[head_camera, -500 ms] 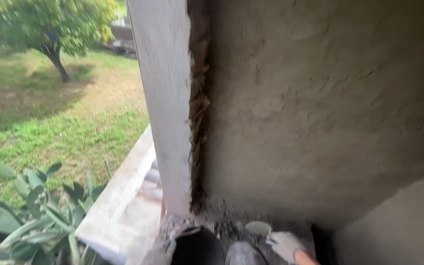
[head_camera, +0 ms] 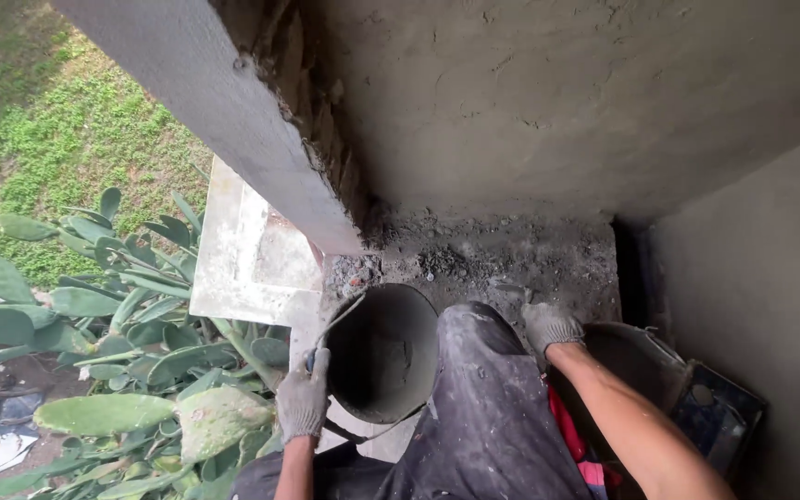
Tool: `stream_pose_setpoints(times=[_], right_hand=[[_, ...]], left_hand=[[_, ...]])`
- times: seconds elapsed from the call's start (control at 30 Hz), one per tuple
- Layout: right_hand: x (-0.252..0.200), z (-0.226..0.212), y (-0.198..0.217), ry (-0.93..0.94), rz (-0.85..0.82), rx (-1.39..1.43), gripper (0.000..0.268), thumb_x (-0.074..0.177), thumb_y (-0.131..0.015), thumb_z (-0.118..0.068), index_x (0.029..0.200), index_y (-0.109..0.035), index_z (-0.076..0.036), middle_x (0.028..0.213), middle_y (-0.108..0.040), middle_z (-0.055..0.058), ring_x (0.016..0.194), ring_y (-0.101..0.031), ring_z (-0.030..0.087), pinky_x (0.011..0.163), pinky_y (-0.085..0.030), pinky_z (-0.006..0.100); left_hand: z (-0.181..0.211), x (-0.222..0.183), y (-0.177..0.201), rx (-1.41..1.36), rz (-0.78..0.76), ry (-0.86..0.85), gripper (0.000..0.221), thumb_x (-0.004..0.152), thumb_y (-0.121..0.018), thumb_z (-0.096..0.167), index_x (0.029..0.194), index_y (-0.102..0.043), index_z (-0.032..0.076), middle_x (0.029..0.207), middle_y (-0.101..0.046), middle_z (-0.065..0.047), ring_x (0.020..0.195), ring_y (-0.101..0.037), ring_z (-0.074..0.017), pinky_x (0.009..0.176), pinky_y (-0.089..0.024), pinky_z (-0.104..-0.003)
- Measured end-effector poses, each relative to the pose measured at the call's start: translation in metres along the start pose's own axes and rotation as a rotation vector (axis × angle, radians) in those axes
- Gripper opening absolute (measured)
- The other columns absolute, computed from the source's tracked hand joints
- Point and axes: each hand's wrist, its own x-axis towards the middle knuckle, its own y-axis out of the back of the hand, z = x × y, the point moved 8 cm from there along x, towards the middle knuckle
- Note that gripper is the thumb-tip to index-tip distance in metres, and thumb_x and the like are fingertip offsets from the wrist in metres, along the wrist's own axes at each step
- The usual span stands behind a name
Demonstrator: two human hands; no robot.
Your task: Applying plaster to a wall corner using a trowel and a bucket
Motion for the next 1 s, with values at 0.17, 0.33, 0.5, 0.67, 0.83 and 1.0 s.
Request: stream_pose_setpoints(times=[0.17,0.33,0.5,0.67,0.83,1.0], right_hand=[[-0.016,-0.009,0.016,-0.221,0.020,0.200,0.080,0.112,-0.007,-0.040,0.105,-0.076,-0.001,0.099,-0.077,0.021,0.097,-0.075,0.041,0.089,-0.059,0.053],[-0.017,-0.006,0.040,-0.356,-0.072,0.359,0.088,0.110,-0.006,-0.049,0.104,-0.081,-0.004,0.118,-0.073,0.026,0.122,-0.065,0.044,0.117,-0.040,0.055],[-0.014,-0.014,0.026,-0.131,-0.153,0.027,0.071,0.109,0.004,-0.037,0.140,-0.057,-0.016,0.131,-0.065,0.026,0.119,-0.067,0.045,0.114,-0.049,0.055],[-0.024,-0.013,0.042,-0.090,-0.099,-0.029,0.051,0.106,-0.021,-0.024,0.129,-0.063,-0.007,0.120,-0.071,0.022,0.108,-0.071,0.039,0.098,-0.057,0.050],[-0.005,0.045,0.040,-0.058,-0.054,0.169,0.025,0.087,-0.060,-0.034,0.097,-0.076,-0.018,0.099,-0.078,0.009,0.083,-0.072,0.027,0.072,-0.052,0.038],[-0.054,0.040,0.092,-0.015,0.226,0.482,0.026,0.089,-0.064,-0.035,0.077,-0.053,-0.015,0.058,-0.052,0.002,0.054,-0.053,0.020,0.058,-0.041,0.037]], left_hand=[[-0.002,-0.006,-0.014,0.109,0.008,-0.007,0.060,0.097,-0.043,0.061,0.134,-0.062,0.018,0.105,-0.073,-0.030,0.105,-0.068,-0.0489,0.091,-0.050,-0.052],[-0.003,0.011,-0.016,0.129,0.000,0.033,0.059,0.098,-0.040,0.060,0.143,-0.054,0.025,0.115,-0.072,-0.026,0.111,-0.066,-0.0493,0.093,-0.050,-0.055],[0.012,0.010,-0.028,0.115,-0.009,-0.098,0.054,0.100,-0.043,0.060,0.113,-0.067,0.013,0.095,-0.073,-0.030,0.094,-0.068,-0.0515,0.079,-0.050,-0.055],[-0.004,0.028,-0.023,0.135,0.026,-0.131,0.052,0.099,-0.046,0.059,0.107,-0.065,0.012,0.098,-0.069,-0.031,0.098,-0.066,-0.0531,0.083,-0.048,-0.060],[-0.009,0.041,-0.014,0.173,-0.016,-0.066,0.060,0.097,-0.043,0.064,0.110,-0.071,0.012,0.105,-0.073,-0.026,0.104,-0.068,-0.0469,0.088,-0.051,-0.055],[-0.025,0.037,-0.016,0.235,0.026,-0.024,0.062,0.095,-0.045,0.062,0.143,-0.060,0.025,0.100,-0.073,-0.032,0.102,-0.068,-0.0525,0.087,-0.052,-0.056]])
